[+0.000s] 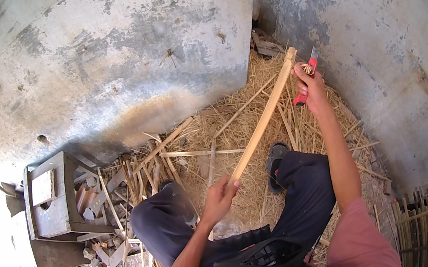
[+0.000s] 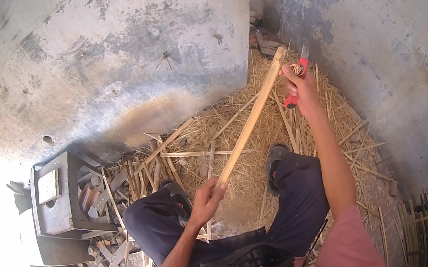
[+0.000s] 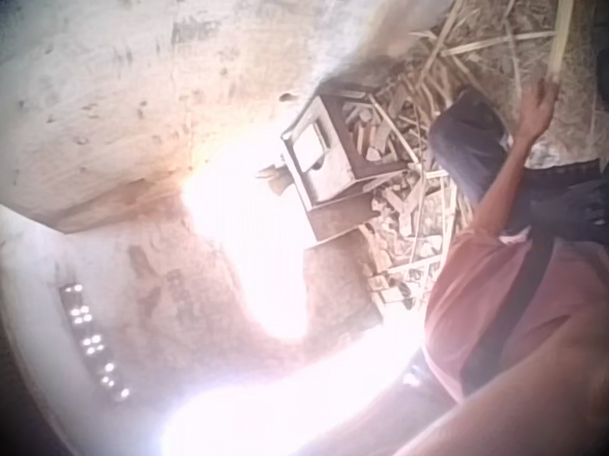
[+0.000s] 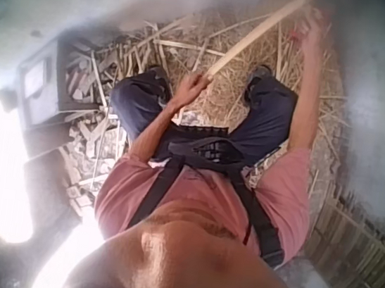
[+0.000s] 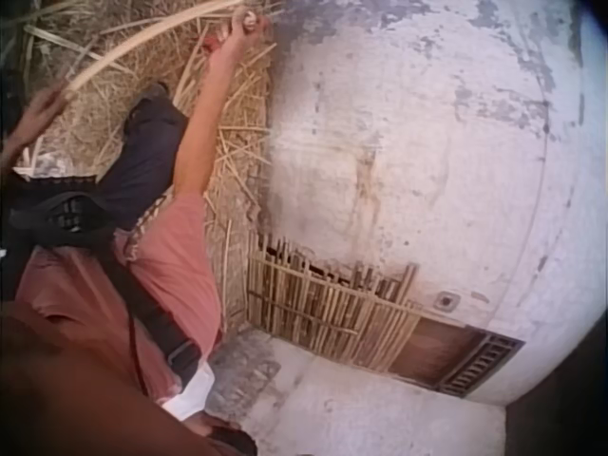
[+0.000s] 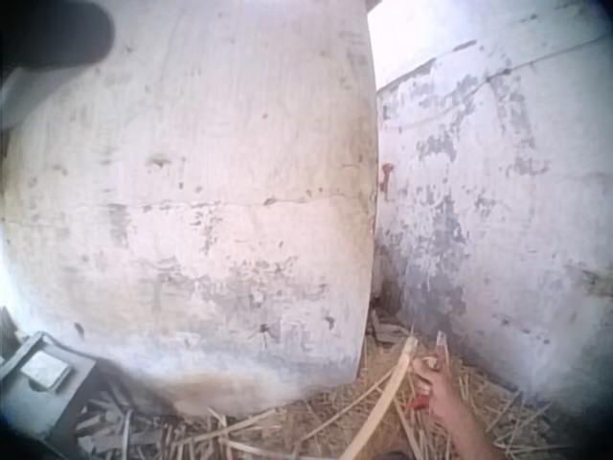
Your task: The person carves a bamboo strip using a utility knife while sitting on a straw-covered floor. They shave thin slivers from the edges and surface of the wood piece.
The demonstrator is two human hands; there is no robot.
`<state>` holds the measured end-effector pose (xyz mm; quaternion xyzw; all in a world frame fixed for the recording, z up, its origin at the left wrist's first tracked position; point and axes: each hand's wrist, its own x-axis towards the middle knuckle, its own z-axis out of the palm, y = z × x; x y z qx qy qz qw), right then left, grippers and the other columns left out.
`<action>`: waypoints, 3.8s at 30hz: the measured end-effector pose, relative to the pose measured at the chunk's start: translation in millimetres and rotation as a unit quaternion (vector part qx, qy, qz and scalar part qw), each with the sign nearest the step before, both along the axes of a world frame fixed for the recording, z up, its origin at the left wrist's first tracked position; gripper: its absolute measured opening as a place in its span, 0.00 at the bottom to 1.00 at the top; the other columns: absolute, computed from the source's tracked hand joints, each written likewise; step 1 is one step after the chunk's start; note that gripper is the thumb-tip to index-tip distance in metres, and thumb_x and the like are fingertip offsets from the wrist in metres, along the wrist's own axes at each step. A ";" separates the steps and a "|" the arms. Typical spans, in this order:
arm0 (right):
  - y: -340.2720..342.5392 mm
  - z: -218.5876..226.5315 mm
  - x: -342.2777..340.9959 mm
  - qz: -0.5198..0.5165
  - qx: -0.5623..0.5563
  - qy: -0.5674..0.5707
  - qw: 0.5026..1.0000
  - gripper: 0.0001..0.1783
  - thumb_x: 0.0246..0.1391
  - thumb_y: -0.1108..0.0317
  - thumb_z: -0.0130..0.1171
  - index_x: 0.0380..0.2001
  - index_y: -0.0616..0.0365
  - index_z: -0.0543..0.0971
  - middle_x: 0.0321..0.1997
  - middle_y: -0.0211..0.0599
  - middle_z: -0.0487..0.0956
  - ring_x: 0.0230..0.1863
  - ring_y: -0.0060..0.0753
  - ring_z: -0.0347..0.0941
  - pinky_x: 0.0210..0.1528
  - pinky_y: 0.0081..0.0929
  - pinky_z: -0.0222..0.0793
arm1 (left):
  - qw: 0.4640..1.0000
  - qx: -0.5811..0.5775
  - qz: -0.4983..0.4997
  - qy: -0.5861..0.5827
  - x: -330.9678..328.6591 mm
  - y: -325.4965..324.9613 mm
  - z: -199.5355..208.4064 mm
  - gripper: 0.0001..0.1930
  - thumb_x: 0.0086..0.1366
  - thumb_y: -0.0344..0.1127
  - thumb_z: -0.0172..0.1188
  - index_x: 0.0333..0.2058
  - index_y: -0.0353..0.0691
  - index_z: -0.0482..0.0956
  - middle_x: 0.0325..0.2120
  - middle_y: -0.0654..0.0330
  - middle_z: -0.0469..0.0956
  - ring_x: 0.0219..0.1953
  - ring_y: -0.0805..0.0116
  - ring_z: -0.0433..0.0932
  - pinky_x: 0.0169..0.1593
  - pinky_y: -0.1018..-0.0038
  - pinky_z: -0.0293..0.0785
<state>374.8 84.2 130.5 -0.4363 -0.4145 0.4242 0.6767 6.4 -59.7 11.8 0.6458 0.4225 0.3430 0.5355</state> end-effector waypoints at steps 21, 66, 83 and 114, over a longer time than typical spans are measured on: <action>-3.0 4.2 -10.2 -0.237 0.096 -0.472 0.844 0.08 0.56 0.78 0.68 0.39 0.59 0.86 0.38 0.33 0.89 0.23 0.22 0.71 0.27 0.25 0.66 | 0.997 0.025 0.042 0.063 2.3 -3.2 13.3 0.15 0.76 0.43 0.62 0.37 0.34 0.76 0.17 0.59 0.69 0.21 0.74 0.66 0.26 0.68 0.62; -46.9 13.3 -119.6 0.252 -0.134 -0.165 0.944 0.22 0.71 0.63 0.61 0.63 0.61 0.78 0.50 0.38 0.88 0.24 0.11 0.63 0.27 0.20 0.63 | 0.935 -0.271 -0.064 -0.221 -10.7 5.7 26.9 0.31 0.85 0.52 0.33 0.62 0.27 0.71 0.19 0.69 0.62 0.12 0.82 0.58 0.16 0.81 0.57; -45.8 -11.9 -128.7 0.162 -0.133 -0.225 0.952 0.24 0.63 0.56 0.70 0.56 0.58 0.81 0.30 0.19 0.78 0.30 0.12 0.69 0.33 0.21 0.64 | 0.941 -0.245 -0.078 -0.220 -6.8 2.8 32.9 0.35 0.84 0.56 0.35 0.68 0.27 0.67 0.21 0.71 0.61 0.16 0.83 0.58 0.20 0.82 0.58; -78.8 -58.7 -172.8 0.303 0.149 -0.530 0.778 0.20 0.63 0.51 0.65 0.48 0.56 0.83 0.39 0.42 0.85 0.39 0.51 0.83 0.40 0.41 0.78 | 0.983 0.065 0.148 -0.081 -2.1 6.2 7.1 0.22 0.67 0.38 0.74 0.51 0.31 0.77 0.21 0.67 0.72 0.23 0.81 0.63 0.25 0.76 0.62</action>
